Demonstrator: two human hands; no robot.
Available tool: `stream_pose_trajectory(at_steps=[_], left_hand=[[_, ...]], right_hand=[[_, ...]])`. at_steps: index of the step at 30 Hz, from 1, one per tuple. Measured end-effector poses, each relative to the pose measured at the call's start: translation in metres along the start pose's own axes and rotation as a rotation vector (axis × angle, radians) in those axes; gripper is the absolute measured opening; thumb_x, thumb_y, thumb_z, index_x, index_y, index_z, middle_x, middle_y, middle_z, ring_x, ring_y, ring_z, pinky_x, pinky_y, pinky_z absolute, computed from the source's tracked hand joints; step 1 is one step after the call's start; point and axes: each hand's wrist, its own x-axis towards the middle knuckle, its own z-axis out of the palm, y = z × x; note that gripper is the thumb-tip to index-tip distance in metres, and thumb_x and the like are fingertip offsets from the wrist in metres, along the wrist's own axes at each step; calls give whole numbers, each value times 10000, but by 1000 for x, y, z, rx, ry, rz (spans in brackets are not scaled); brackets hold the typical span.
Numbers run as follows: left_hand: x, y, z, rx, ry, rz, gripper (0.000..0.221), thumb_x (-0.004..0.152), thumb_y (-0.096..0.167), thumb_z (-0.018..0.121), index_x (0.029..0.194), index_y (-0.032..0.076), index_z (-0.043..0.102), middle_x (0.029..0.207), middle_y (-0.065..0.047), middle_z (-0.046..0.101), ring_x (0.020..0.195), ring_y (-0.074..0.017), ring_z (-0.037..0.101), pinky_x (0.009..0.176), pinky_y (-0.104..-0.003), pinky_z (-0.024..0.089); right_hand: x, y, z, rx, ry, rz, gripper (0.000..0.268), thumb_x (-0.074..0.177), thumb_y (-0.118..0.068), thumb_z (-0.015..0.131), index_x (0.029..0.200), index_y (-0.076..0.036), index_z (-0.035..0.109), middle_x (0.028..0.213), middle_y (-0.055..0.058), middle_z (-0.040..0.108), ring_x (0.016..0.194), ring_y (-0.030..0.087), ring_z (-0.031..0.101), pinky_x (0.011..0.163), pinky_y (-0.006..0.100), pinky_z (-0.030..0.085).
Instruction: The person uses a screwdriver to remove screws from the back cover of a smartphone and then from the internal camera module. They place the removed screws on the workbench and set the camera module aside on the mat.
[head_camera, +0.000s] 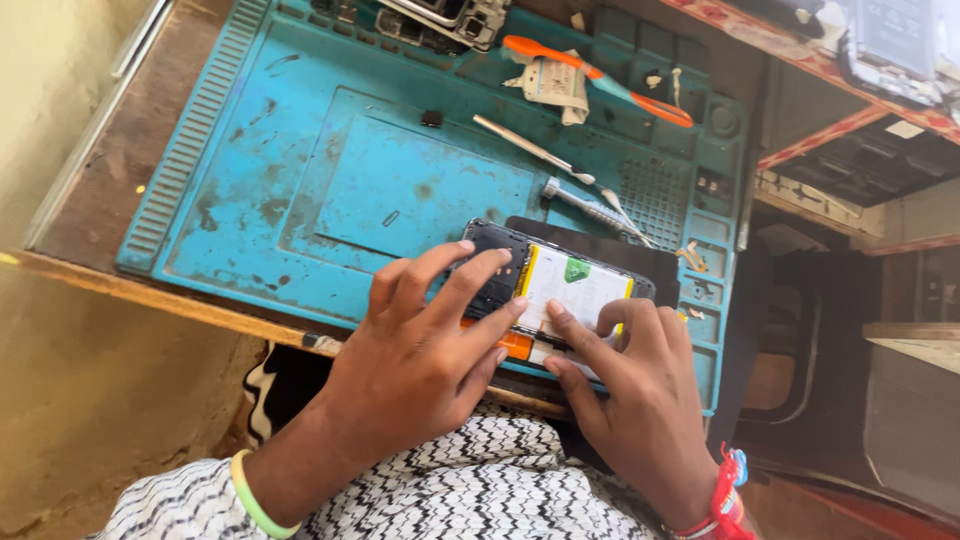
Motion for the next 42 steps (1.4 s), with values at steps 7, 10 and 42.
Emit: stream_pose_trajectory(at_steps=[7,10,42], left_hand=[[4,2,-1,3,-35,4,440,851,223,716,1276,111,688,1464,-114,502,1368,-322,397,1081,-489,306],[10,3,-3,-40,-48,-7,553,831,244,737,1355,109,618,1472,-121,495,1369,-325,399,1078,-490,300],[20,-42,-22,-280,-145,-32,849,746,288,873,1434,45,439,1413,-166,579,1380,-323,504,1088,-506,326]], right_hand=[[-17,8,3,17,131,19,502,809,-257,798,1272,-101,684,1092,117,572,990,304,530,883,454,440],[-26,20,-3,116,296,217,527,880,-192,774,1364,-44,625,1211,130,579,1145,289,572,996,423,474],[8,46,-17,394,-22,-12,863,705,-206,859,1418,21,429,1364,128,630,1289,315,581,1106,425,406]])
